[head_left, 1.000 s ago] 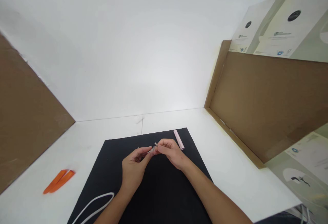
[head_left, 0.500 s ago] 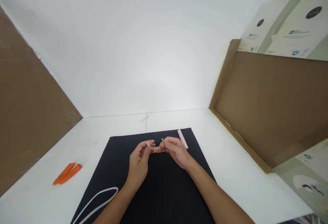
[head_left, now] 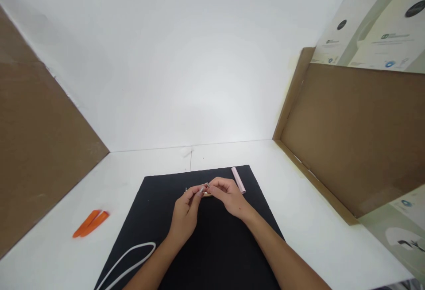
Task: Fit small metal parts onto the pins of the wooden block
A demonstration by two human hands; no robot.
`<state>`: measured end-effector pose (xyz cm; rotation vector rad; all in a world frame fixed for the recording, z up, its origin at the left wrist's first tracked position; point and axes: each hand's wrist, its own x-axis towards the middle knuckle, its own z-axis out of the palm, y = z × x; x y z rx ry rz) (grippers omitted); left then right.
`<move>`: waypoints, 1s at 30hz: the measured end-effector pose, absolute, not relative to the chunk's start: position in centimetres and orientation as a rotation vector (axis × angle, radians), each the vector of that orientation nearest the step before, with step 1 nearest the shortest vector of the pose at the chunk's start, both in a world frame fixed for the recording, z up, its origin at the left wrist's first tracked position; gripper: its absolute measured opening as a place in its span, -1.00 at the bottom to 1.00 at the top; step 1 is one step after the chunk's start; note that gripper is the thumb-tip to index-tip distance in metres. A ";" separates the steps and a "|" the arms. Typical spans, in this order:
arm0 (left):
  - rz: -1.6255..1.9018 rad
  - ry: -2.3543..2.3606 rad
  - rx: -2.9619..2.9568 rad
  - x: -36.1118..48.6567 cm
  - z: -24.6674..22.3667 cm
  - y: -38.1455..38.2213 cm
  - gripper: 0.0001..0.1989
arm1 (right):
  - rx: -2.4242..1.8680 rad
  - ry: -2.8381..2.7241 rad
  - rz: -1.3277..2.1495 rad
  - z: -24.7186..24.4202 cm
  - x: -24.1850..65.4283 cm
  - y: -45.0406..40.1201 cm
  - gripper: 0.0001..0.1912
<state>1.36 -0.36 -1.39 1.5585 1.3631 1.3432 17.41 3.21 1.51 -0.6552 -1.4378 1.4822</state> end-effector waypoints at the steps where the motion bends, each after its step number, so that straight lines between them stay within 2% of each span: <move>1: 1.343 1.363 1.562 1.3 -1.4 -0.4 -0.67 | -0.646 -1.450 1.469 1.4 17.4 3.2 -0.77; 9: 1.366 1.407 1.618 1.2 -1.3 -0.4 -0.68 | -0.583 -1.638 1.408 0.9 17.8 3.0 -0.89; 19: 1.360 1.384 1.756 1.1 -1.9 -0.3 -0.71 | -0.667 -1.435 1.418 0.7 17.3 3.6 -0.81; 30: 1.309 1.412 1.778 1.1 -1.6 -0.4 -0.70 | -0.617 -1.639 1.536 1.1 18.2 3.3 -0.92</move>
